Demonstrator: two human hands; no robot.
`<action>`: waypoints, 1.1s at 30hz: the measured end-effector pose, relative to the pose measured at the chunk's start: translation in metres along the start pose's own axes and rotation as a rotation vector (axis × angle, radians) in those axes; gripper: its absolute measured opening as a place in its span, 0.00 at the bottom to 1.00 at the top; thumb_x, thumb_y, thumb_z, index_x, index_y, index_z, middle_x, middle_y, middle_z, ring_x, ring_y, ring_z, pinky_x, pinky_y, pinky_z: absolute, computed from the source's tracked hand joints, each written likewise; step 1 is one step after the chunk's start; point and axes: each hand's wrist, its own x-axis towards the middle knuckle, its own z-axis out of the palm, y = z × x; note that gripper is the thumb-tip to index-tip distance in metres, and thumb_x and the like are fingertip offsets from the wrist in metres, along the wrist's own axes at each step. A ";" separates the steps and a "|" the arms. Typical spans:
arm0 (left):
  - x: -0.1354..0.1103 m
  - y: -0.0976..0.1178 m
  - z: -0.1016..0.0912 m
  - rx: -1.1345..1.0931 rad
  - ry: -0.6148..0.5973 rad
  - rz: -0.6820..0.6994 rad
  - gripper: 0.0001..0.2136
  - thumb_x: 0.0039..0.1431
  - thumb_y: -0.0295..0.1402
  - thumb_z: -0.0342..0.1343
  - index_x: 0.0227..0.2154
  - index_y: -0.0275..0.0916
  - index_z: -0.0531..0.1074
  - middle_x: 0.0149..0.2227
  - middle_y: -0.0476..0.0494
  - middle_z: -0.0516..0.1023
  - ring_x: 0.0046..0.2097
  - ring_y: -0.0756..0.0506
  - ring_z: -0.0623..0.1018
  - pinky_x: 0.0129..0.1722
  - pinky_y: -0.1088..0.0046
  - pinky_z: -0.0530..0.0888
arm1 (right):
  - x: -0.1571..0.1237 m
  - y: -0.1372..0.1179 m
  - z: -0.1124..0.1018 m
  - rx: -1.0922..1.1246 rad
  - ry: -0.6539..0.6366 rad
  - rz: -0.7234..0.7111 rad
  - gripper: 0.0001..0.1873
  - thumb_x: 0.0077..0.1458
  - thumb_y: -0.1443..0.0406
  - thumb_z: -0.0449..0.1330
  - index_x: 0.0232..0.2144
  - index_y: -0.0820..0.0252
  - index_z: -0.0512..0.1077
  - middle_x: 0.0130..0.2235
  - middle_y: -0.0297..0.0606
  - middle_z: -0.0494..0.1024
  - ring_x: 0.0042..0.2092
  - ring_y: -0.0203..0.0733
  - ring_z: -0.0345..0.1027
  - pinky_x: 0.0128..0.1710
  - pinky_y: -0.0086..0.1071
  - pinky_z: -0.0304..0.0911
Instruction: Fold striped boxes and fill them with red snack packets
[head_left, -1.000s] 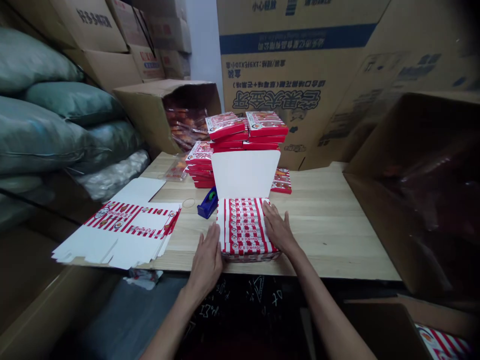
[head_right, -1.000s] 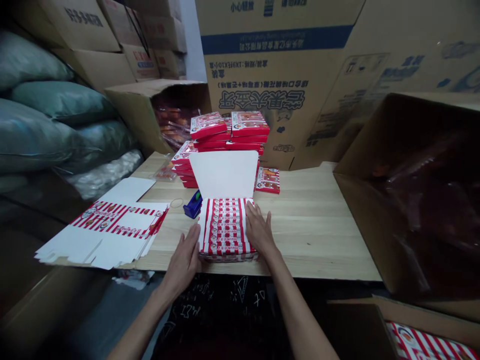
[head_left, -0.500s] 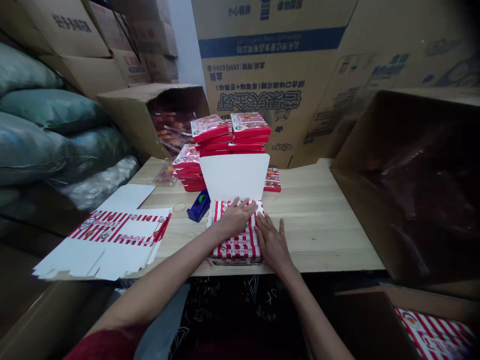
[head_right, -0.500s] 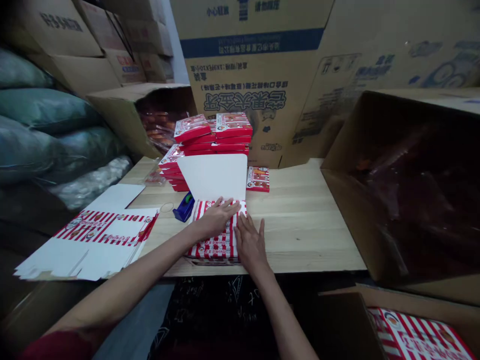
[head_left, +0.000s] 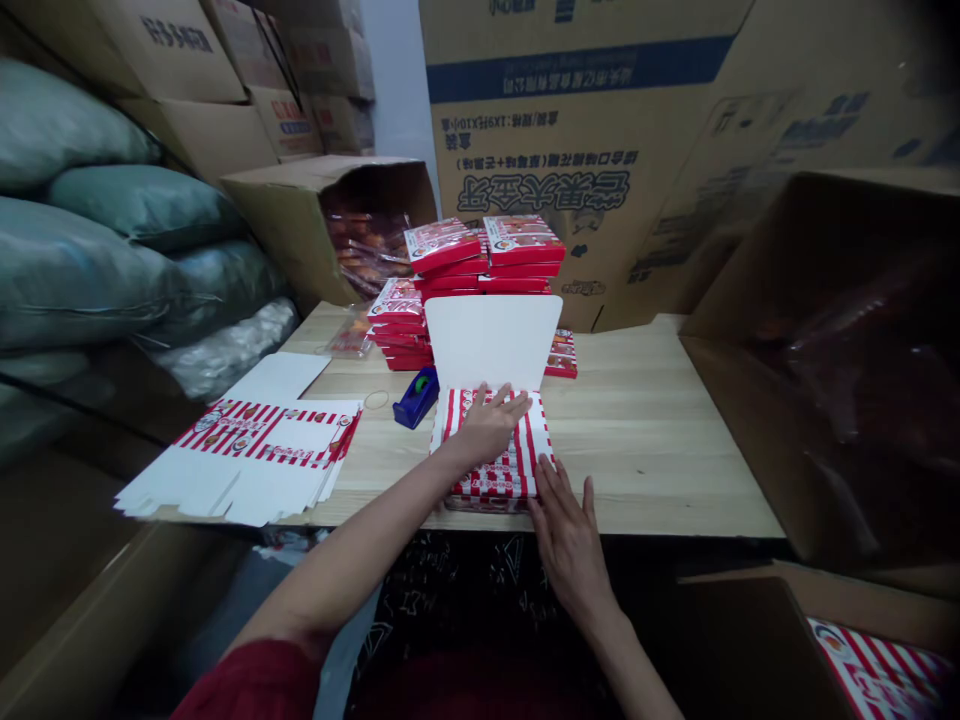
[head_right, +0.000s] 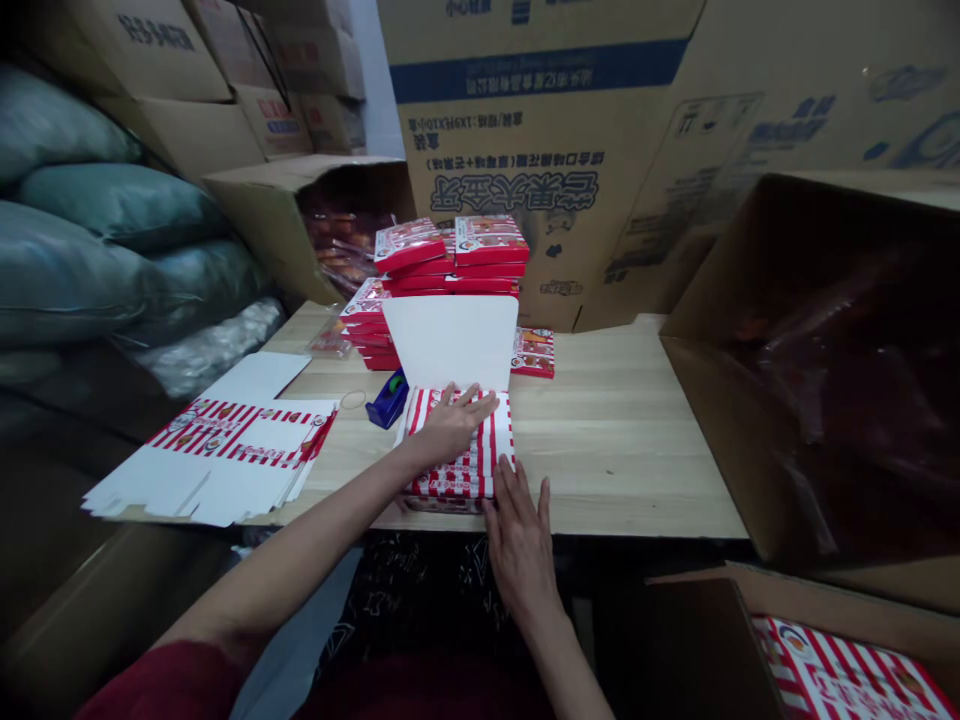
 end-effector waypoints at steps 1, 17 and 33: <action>-0.002 0.002 -0.003 -0.019 -0.022 -0.012 0.33 0.61 0.16 0.46 0.70 0.39 0.60 0.73 0.40 0.58 0.75 0.31 0.53 0.71 0.34 0.48 | -0.004 -0.002 -0.002 0.015 0.009 0.005 0.31 0.75 0.62 0.45 0.75 0.45 0.45 0.73 0.40 0.59 0.74 0.55 0.51 0.72 0.66 0.35; -0.042 -0.099 0.040 -1.480 0.612 -0.482 0.24 0.55 0.44 0.64 0.51 0.33 0.78 0.46 0.31 0.85 0.46 0.33 0.84 0.49 0.54 0.79 | 0.154 0.078 0.020 1.142 -0.125 0.485 0.36 0.45 0.49 0.72 0.56 0.52 0.75 0.58 0.45 0.80 0.59 0.58 0.74 0.59 0.52 0.69; -0.080 -0.129 0.003 -1.081 0.202 -0.135 0.15 0.59 0.36 0.58 0.47 0.49 0.84 0.63 0.45 0.75 0.67 0.38 0.71 0.70 0.56 0.61 | 0.160 0.100 -0.004 0.726 -0.344 0.190 0.20 0.61 0.49 0.59 0.39 0.53 0.85 0.62 0.43 0.77 0.67 0.58 0.64 0.64 0.55 0.60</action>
